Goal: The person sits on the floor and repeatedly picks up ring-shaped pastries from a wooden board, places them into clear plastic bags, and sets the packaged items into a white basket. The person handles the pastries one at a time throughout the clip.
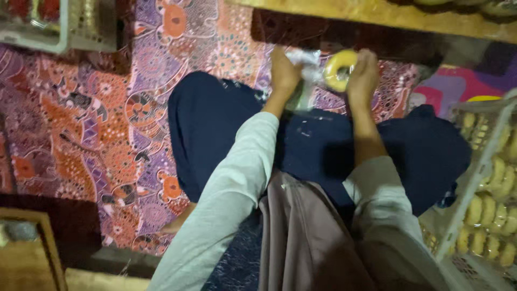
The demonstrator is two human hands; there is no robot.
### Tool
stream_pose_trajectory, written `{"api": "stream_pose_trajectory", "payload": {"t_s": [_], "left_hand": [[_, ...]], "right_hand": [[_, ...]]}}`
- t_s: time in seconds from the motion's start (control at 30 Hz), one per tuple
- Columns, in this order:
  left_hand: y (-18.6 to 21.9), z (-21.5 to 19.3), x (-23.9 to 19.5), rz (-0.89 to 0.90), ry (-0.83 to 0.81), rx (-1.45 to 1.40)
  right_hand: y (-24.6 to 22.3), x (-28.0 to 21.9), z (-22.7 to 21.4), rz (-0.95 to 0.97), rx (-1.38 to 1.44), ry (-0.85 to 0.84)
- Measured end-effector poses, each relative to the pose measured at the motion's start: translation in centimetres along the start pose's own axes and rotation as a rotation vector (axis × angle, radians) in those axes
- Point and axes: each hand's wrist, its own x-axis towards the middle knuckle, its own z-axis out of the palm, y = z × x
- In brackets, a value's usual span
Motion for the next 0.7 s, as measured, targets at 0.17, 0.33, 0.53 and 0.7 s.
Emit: {"api": "stream_pose_trajectory", "payload": {"t_s": [0.17,0.33,0.53,0.7], "left_hand": [[-3.1,1.3,-2.0,-0.331,-0.357,0.166],[3.2,-5.0,2.4,-0.225,-0.389,-0.285],[9.6,-11.3,7.8,-0.115,-0.374,-0.385],[12.7,-12.5,8.8,-0.127,-0.154,-0.273]], "right_hand": [[-2.3,1.4,-3.4,-0.162,-0.150,-0.100],[-11.1,3.0,-4.2,-0.623,-0.093,-0.250],[-19.6,4.6,-8.9,-0.239,0.203,-0.708],[-22.7,1.9,-12.6,-0.522,0.168,-0.227]]}}
